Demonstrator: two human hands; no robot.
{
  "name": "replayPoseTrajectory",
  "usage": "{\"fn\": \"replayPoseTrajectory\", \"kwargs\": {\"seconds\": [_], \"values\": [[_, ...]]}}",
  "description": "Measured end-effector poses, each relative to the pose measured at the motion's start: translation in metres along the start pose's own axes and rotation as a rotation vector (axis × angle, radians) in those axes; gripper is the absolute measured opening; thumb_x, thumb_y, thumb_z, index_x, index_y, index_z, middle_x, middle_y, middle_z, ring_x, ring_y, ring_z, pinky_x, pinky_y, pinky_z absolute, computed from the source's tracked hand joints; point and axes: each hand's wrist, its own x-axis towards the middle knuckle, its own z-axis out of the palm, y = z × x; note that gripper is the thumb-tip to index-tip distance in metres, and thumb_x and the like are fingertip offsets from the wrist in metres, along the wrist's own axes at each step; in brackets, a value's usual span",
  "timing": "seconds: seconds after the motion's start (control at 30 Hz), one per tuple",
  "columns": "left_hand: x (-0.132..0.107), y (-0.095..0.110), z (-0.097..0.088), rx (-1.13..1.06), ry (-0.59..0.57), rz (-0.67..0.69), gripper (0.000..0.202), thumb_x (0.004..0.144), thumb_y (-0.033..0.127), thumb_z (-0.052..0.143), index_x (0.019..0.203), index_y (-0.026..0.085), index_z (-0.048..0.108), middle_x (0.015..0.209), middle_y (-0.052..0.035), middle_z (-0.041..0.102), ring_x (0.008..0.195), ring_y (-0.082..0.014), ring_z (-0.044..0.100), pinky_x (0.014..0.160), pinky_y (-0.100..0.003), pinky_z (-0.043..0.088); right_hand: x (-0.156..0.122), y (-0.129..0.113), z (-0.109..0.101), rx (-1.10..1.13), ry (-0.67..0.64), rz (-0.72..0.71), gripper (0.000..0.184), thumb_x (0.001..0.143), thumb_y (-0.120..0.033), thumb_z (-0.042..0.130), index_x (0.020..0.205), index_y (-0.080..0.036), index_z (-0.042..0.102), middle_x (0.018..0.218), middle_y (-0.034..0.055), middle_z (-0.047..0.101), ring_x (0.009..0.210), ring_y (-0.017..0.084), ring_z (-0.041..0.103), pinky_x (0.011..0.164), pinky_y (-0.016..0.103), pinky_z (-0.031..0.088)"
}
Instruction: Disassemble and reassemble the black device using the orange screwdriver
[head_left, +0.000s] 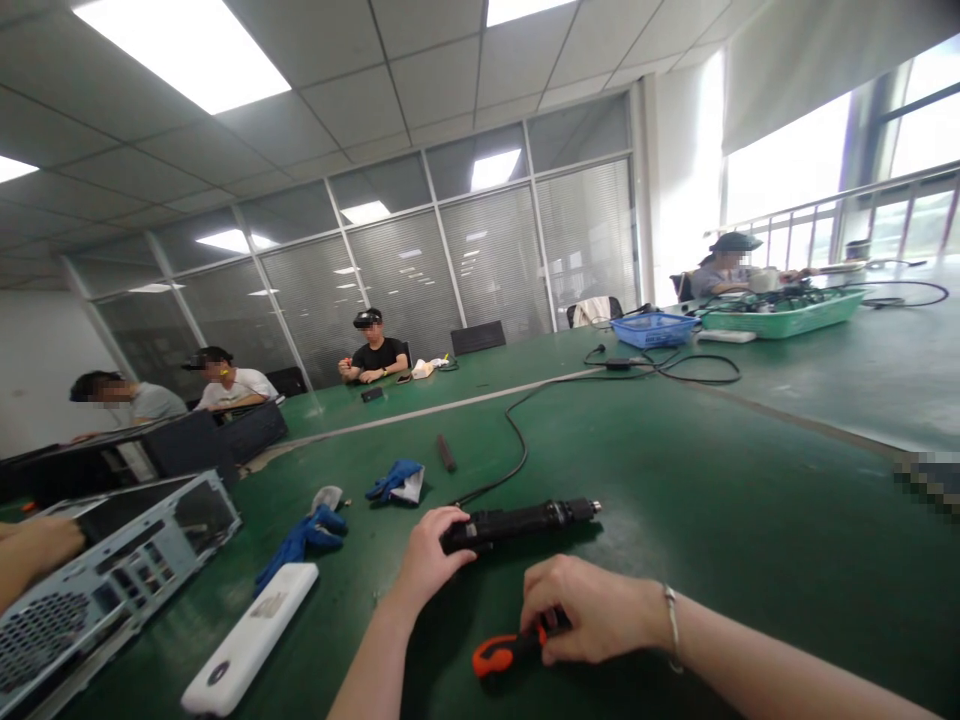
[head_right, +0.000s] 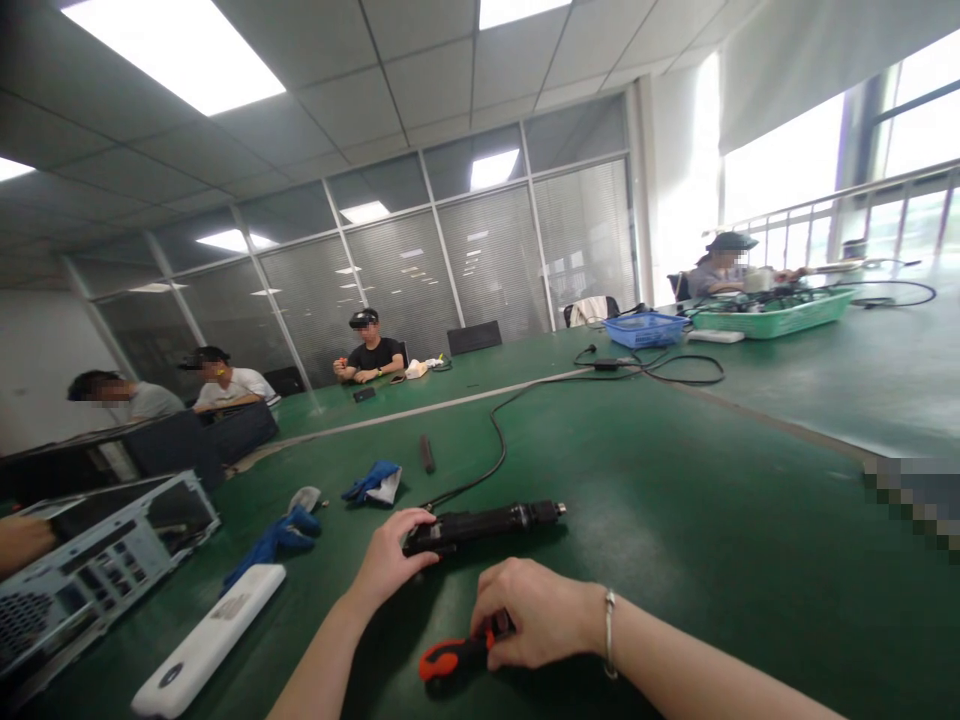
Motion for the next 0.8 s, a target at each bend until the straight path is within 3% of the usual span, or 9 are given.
{"fn": "replayPoseTrajectory", "kwargs": {"seconds": [0.33,0.43,0.53,0.63,0.8], "values": [[-0.002,0.005,0.003,-0.084,-0.083,-0.033,0.05,0.071,0.018,0.076,0.118,0.024,0.063,0.123,-0.0068,0.065,0.117,-0.0263,0.058,0.106,-0.043,0.039,0.0,0.005,0.004,0.064,0.035,0.009,0.043,0.066,-0.044,0.078,0.102,-0.021,0.072,0.093,0.0028,0.063,0.074,0.014,0.059,0.063,0.021,0.046],[-0.001,0.004,0.003,-0.109,-0.103,-0.053,0.051,0.068,0.015,0.078,0.116,0.025,0.065,0.123,-0.0046,0.066,0.117,-0.0259,0.058,0.107,-0.042,0.038,-0.002,0.011,-0.008,0.038,0.235,0.088,0.039,0.075,-0.043,0.072,0.106,-0.02,0.07,0.102,0.0059,0.063,0.089,0.017,0.06,0.08,0.027,0.049],[-0.001,0.004,0.002,-0.144,-0.096,-0.059,0.053,0.065,0.012,0.079,0.115,0.025,0.067,0.123,-0.0038,0.066,0.118,-0.0254,0.057,0.107,-0.041,0.039,-0.005,0.033,-0.02,-0.164,0.443,0.212,0.042,0.08,-0.034,0.068,0.119,-0.022,0.064,0.117,0.0093,0.06,0.108,0.024,0.055,0.099,0.039,0.041],[-0.001,0.004,0.002,-0.154,-0.086,-0.062,0.053,0.063,0.011,0.08,0.113,0.025,0.068,0.121,-0.0033,0.067,0.118,-0.0253,0.058,0.108,-0.041,0.039,-0.01,0.057,-0.025,-0.291,0.412,0.266,0.045,0.085,-0.033,0.061,0.13,-0.025,0.057,0.125,0.0091,0.058,0.115,0.026,0.052,0.105,0.046,0.034],[0.001,0.002,0.004,-0.135,-0.089,-0.08,0.053,0.062,0.011,0.081,0.112,0.025,0.068,0.119,-0.0035,0.068,0.115,-0.0252,0.06,0.106,-0.041,0.04,-0.008,0.07,-0.023,-0.231,0.328,0.276,0.042,0.09,-0.035,0.051,0.13,-0.024,0.056,0.127,0.0082,0.058,0.113,0.023,0.055,0.102,0.04,0.04]]}}
